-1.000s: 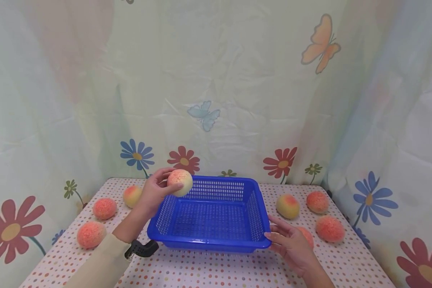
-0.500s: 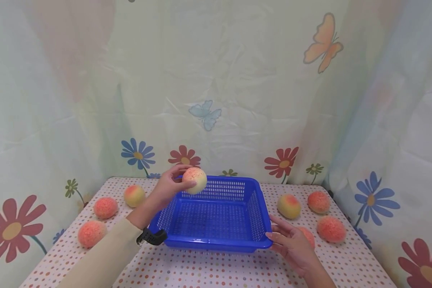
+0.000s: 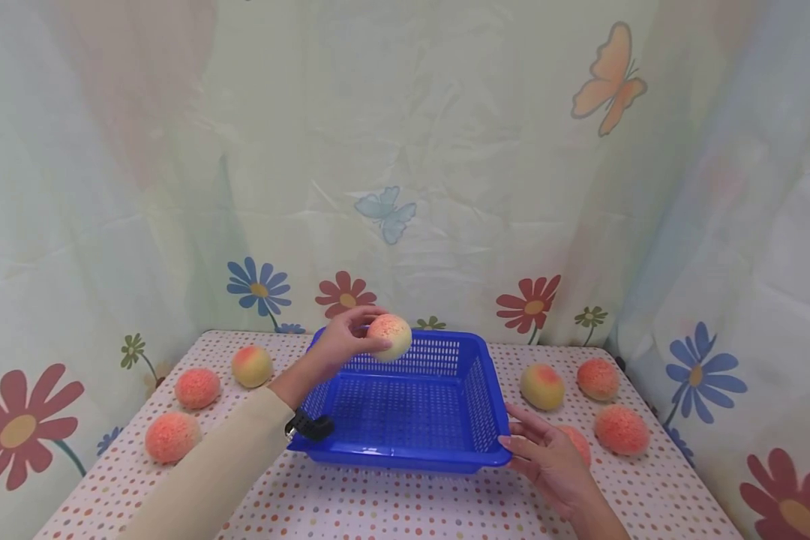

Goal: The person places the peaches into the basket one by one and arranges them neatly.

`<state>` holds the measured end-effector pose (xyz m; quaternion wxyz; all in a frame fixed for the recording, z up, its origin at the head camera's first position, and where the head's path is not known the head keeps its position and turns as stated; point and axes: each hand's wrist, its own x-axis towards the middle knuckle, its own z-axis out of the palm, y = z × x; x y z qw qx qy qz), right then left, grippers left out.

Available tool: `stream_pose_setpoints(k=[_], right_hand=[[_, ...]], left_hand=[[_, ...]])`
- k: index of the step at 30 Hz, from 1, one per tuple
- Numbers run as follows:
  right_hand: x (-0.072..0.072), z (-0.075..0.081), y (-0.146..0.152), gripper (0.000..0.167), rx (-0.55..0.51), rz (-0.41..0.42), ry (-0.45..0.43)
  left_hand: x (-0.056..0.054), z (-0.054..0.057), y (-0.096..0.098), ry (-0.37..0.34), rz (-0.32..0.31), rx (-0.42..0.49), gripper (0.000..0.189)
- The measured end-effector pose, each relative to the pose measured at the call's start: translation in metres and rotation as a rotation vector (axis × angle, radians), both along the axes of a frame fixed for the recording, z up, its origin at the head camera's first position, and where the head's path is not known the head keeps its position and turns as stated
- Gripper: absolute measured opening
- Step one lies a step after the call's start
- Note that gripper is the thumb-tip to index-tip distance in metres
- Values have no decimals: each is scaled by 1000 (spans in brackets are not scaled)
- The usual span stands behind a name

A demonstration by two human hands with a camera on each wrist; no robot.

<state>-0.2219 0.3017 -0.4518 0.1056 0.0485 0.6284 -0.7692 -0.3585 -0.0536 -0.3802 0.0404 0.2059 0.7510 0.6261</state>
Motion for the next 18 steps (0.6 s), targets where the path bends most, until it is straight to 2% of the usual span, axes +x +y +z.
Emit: stream_pose_setpoints(k=[5,12,18], right_hand=[[-1,-2,1,47,6,-3,0],[-2,-3,1,49,7,-3,-3],[-2,-4,2,46,-5,12,3]], left_hand=[[-8,-6,6,-2,-24,-31,52],[-18,-14,15,-40,-56,-63,54],[-22,-16,21,-53,-85,-90,53]])
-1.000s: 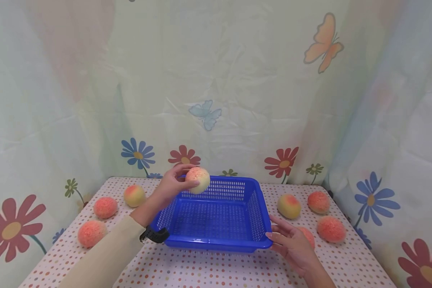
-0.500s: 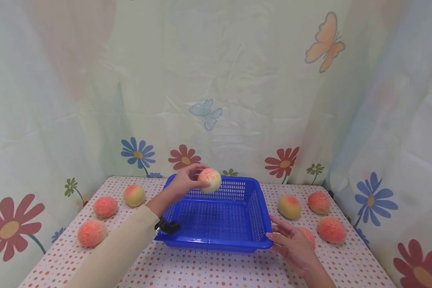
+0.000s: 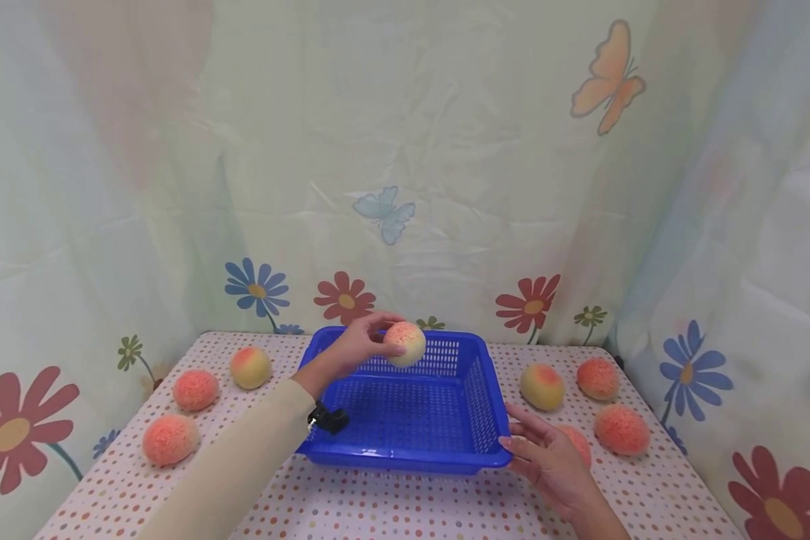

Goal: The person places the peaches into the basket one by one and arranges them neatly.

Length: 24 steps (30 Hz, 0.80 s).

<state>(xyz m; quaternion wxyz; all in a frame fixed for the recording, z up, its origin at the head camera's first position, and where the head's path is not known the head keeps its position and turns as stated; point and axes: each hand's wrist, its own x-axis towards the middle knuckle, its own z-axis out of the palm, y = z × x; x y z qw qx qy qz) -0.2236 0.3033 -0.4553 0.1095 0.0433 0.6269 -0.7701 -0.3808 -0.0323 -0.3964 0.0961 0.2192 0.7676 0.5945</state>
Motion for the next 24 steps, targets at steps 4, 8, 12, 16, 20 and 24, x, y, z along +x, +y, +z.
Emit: stream_pose_setpoints(k=[4,8,12,16,20,24], right_hand=[[-1,0,1,47,-2,-7,0],[-1,0,2,46,-3,-16,-9],[0,-1,2,45,5,-22,-10],[0,-1,1,48,22,-29,-8],[-1,-2,-1,56,39,-32,-13],[-1,-2,-1,59,44,-41,-18]], left_hand=[[-4,-4,6,-11,1,-18,54],[-10,-9,15,-19,-8,-24,54],[-14,-14,27,-22,-38,-27,53],[-13,-16,36,-14,-45,-47,53],[-11,-19,43,-12,-22,-72,56],[-11,-24,52,-21,-8,-72,56]])
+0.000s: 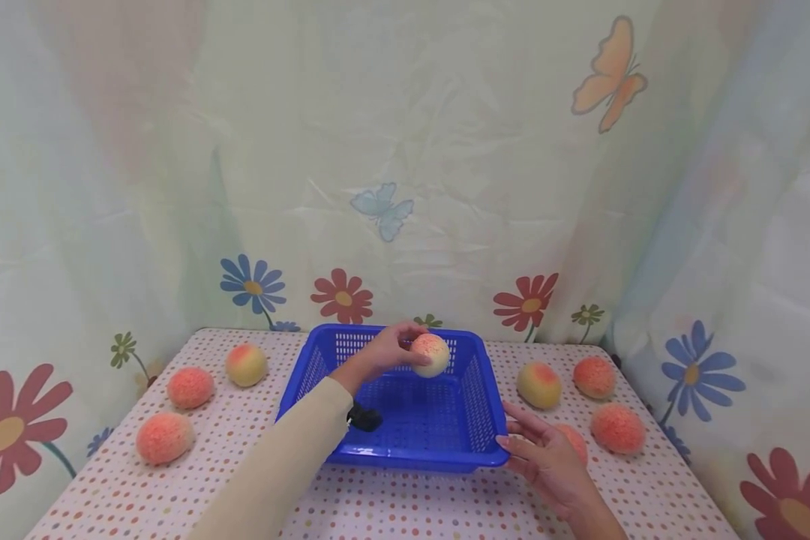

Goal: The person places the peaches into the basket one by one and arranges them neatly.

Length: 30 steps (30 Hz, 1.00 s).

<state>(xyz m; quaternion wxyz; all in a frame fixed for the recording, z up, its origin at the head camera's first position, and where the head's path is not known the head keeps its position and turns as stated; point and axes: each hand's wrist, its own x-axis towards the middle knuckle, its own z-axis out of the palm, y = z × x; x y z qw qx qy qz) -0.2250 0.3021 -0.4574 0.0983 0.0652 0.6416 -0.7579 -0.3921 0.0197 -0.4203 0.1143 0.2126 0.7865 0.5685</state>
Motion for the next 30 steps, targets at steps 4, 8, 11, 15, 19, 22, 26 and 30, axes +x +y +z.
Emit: stream_pose_setpoints(k=[4,8,11,15,19,22,26,30], right_hand=[[-1,-1,1,56,-1,7,2],[0,0,2,51,-6,17,2],[0,0,3,49,-13,19,0],[-1,1,3,49,-15,21,0],[-1,0,3,47,-16,33,2],[0,0,4,45,-21,42,4],[0,1,4,43,-29,48,3],[-1,1,4,44,-30,49,2]], left_hand=[[0,-5,8,-4,21,-27,54],[1,-9,16,-3,45,-55,54],[3,-10,21,-12,58,-58,54],[6,-12,27,-35,84,-76,54],[8,-13,32,-81,94,-63,56],[10,-13,34,-121,92,-42,56],[13,-13,37,-148,99,-47,54],[17,-11,41,-155,122,-65,55]])
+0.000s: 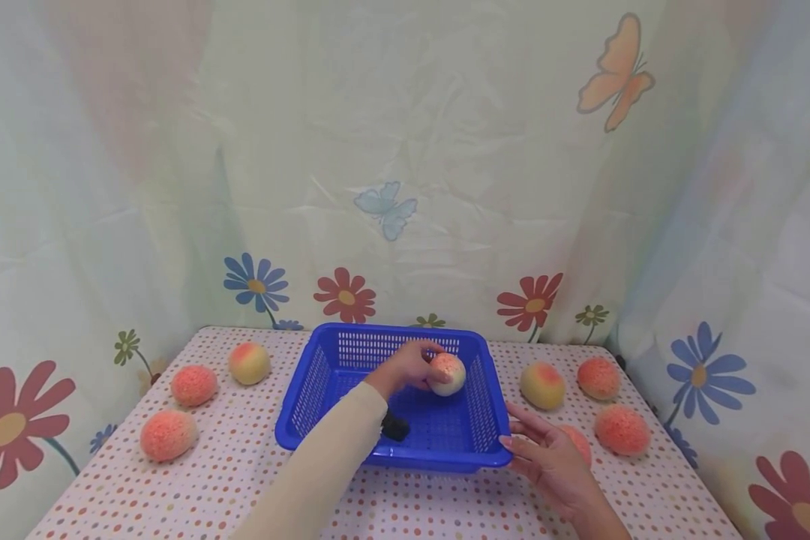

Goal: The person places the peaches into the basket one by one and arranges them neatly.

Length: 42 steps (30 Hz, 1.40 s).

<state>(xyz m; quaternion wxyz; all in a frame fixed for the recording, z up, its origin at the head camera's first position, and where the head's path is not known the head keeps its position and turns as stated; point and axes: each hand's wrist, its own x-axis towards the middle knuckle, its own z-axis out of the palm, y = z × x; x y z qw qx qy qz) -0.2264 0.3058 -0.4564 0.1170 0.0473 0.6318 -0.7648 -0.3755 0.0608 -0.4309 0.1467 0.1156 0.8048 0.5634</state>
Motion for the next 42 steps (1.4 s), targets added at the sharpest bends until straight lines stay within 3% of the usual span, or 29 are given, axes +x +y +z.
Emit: stream_pose_setpoints(k=[10,15,22,33,37,42], right_hand=[[0,-2,3,41,-47,67,39],[0,-2,3,41,-37,51,21],[0,0,2,41,-25,25,1],[1,2,-1,47,3,-4,-8],[1,2,-2,54,15,-19,-16],[0,1,-1,48,16,-28,-20]], left_hand=[[-6,-1,8,-48,43,-34,41],[-1,0,8,-69,35,-34,48],[8,4,9,-37,49,-43,49],[4,0,10,-9,64,-63,46],[4,-1,12,-29,83,-54,46],[2,-3,13,-59,100,-32,45]])
